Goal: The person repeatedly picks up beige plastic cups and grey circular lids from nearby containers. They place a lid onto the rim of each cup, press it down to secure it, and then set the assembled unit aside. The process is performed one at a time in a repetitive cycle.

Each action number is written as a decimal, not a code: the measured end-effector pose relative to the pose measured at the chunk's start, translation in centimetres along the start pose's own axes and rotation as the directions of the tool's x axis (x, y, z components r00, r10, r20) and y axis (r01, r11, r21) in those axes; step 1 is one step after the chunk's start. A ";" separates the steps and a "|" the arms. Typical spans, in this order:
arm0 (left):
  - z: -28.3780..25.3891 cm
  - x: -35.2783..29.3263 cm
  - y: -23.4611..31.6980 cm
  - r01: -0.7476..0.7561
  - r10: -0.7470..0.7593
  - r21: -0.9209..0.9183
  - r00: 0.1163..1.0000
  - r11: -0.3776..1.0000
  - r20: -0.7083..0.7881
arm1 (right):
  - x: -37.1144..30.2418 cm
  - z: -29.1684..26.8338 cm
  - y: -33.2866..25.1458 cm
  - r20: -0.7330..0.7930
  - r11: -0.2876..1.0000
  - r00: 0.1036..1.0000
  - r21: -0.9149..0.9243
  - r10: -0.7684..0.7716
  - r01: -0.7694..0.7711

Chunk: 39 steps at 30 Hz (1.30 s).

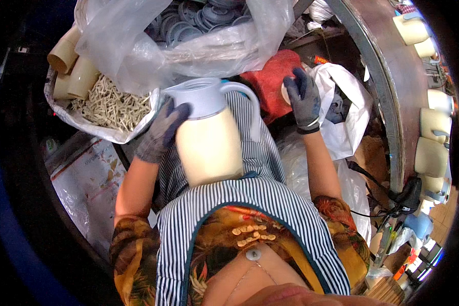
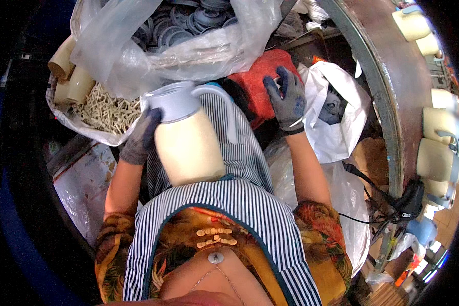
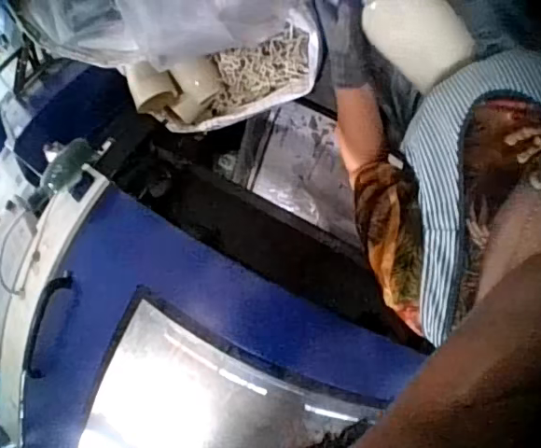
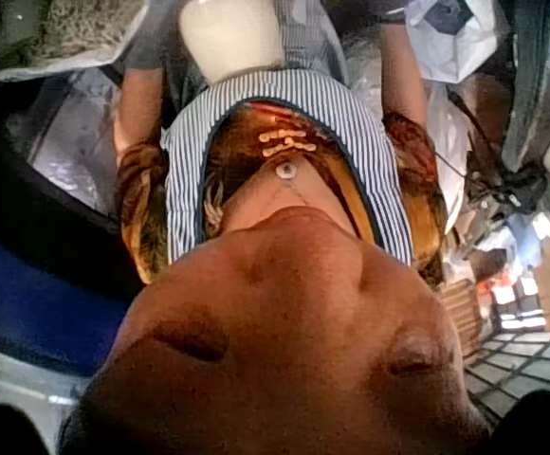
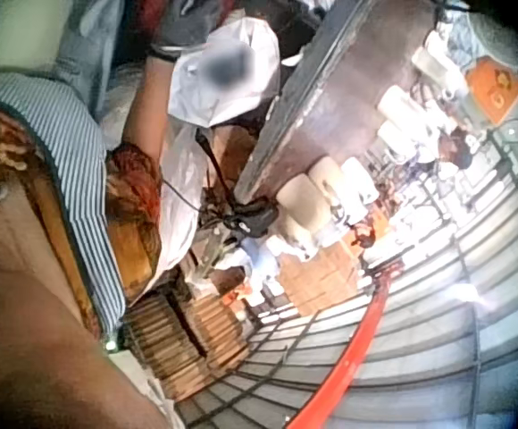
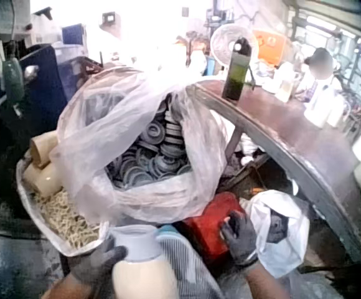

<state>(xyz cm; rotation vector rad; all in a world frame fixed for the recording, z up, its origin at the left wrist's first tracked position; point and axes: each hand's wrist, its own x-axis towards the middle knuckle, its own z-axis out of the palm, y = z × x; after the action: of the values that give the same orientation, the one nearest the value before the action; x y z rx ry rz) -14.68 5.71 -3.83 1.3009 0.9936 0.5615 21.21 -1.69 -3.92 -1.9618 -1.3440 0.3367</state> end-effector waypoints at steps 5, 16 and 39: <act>0.5 0.2 8.8 -0.312 0.287 -0.320 0.950 0.895 -0.124 | -2.1 2.0 9.1 0.080 0.679 0.924 -0.655 -0.375 0.332; 18.1 14.7 8.8 -0.832 0.816 0.126 0.554 0.540 0.164 | -2.9 -11.4 7.0 -0.296 0.979 0.945 0.188 0.137 -0.083; 18.3 14.8 5.9 -0.612 0.701 0.673 0.687 0.415 0.193 | 13.5 -10.1 -4.3 -0.150 0.878 0.879 -0.243 -0.453 0.411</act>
<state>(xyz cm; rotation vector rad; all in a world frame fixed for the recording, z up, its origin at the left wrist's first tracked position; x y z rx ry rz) 9.31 9.55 -3.04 2.4463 0.7608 0.9224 29.74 6.95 8.56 -1.7263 -1.6823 -0.2223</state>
